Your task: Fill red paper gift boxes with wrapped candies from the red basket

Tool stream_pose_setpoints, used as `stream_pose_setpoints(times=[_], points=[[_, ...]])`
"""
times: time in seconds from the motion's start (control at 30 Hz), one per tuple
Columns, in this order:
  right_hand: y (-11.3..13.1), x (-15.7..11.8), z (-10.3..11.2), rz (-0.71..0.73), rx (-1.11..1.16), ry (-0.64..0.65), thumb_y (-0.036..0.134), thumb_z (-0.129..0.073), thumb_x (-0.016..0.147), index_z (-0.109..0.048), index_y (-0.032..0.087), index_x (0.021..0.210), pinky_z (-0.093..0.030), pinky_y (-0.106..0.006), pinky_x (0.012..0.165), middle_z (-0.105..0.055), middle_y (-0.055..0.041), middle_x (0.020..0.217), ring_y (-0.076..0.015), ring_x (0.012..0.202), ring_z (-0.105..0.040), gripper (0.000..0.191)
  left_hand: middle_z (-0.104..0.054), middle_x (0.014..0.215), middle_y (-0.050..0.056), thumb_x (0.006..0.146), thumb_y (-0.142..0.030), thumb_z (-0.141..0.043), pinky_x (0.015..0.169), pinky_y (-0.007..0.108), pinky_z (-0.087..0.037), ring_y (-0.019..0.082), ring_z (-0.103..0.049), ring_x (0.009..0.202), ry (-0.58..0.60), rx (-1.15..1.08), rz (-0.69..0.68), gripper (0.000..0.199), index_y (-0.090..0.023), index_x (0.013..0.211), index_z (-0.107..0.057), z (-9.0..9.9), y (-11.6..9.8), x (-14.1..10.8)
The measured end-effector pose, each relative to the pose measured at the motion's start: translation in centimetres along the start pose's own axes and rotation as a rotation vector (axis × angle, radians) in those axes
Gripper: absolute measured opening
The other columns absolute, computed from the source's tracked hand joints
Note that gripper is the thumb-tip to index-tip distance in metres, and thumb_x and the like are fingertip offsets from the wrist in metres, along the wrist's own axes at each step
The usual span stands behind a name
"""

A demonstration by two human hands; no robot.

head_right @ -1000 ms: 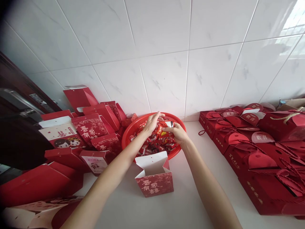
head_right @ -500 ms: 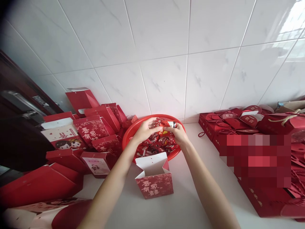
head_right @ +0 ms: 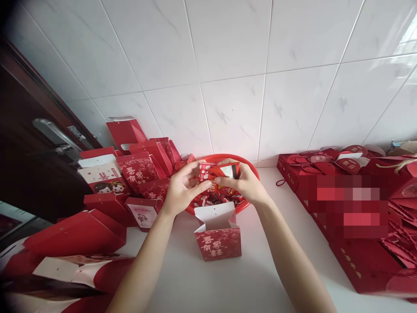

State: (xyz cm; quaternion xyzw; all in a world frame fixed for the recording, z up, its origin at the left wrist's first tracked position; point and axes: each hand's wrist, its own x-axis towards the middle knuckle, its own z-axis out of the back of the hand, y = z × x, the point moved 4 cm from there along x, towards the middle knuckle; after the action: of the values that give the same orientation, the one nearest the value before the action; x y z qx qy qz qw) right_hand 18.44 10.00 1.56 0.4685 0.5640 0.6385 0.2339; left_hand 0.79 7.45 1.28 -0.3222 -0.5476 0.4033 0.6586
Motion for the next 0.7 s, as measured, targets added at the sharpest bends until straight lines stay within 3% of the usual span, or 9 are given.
stream_pose_setpoints(times=[0.17,0.27,0.37,0.47,0.7], points=[[2.3,-1.7,-1.4,0.028,-0.250,0.054,0.030,-0.081,0.078,-0.076,0.022,0.102,-0.056,-0.035,0.083,-0.074,-0.0061,0.107,-0.0246,0.097,-0.069,0.026,-0.072,0.120,0.009,0.079,-0.031,-0.080,0.083,0.032,-0.061,0.025,-0.070,0.105,0.092,0.102,-0.034,0.046,-0.023,0.123,-0.070,0.6,-2.1,-2.3],[2.8,-2.3,-1.7,0.075,-0.363,0.091,0.028,-0.080,0.079,-0.076,0.024,0.101,-0.055,-0.036,0.089,-0.074,-0.0045,0.107,-0.0249,0.101,-0.069,0.022,-0.071,0.118,0.009,0.078,-0.031,-0.082,0.085,0.031,-0.060,0.025,-0.067,0.109,0.120,0.171,-0.074,0.044,-0.022,0.120,-0.072,0.9,-2.8,-3.1],[3.2,-2.8,-1.8,0.094,-0.436,0.104,0.026,-0.077,0.081,-0.076,0.025,0.097,-0.054,-0.037,0.089,-0.076,-0.0041,0.102,-0.0254,0.099,-0.070,0.016,-0.072,0.112,0.009,0.080,-0.034,-0.080,0.082,0.032,-0.061,0.025,-0.069,0.102,0.151,0.154,-0.032,0.036,-0.020,0.113,-0.074,1.4,-3.0,-3.3],[3.5,-3.2,-2.0,0.091,-0.502,0.100,0.028,-0.077,0.080,-0.076,0.025,0.092,-0.056,-0.035,0.080,-0.076,-0.0042,0.096,-0.0253,0.092,-0.071,0.012,-0.073,0.106,0.009,0.082,-0.033,-0.077,0.079,0.033,-0.060,0.025,-0.070,0.095,0.163,0.149,-0.001,0.028,-0.018,0.107,-0.074,2.1,-3.2,-3.2],[3.2,-3.9,-2.8,0.072,-0.600,0.163,0.028,-0.079,0.078,-0.077,0.028,0.090,-0.052,-0.029,0.062,-0.075,-0.0018,0.081,-0.0194,0.072,-0.066,0.012,-0.075,0.106,0.009,0.083,-0.028,-0.074,0.091,0.036,-0.057,0.026,-0.070,0.099,0.193,0.245,-0.001,0.027,-0.019,0.108,-0.074,2.8,-3.6,-3.7]])
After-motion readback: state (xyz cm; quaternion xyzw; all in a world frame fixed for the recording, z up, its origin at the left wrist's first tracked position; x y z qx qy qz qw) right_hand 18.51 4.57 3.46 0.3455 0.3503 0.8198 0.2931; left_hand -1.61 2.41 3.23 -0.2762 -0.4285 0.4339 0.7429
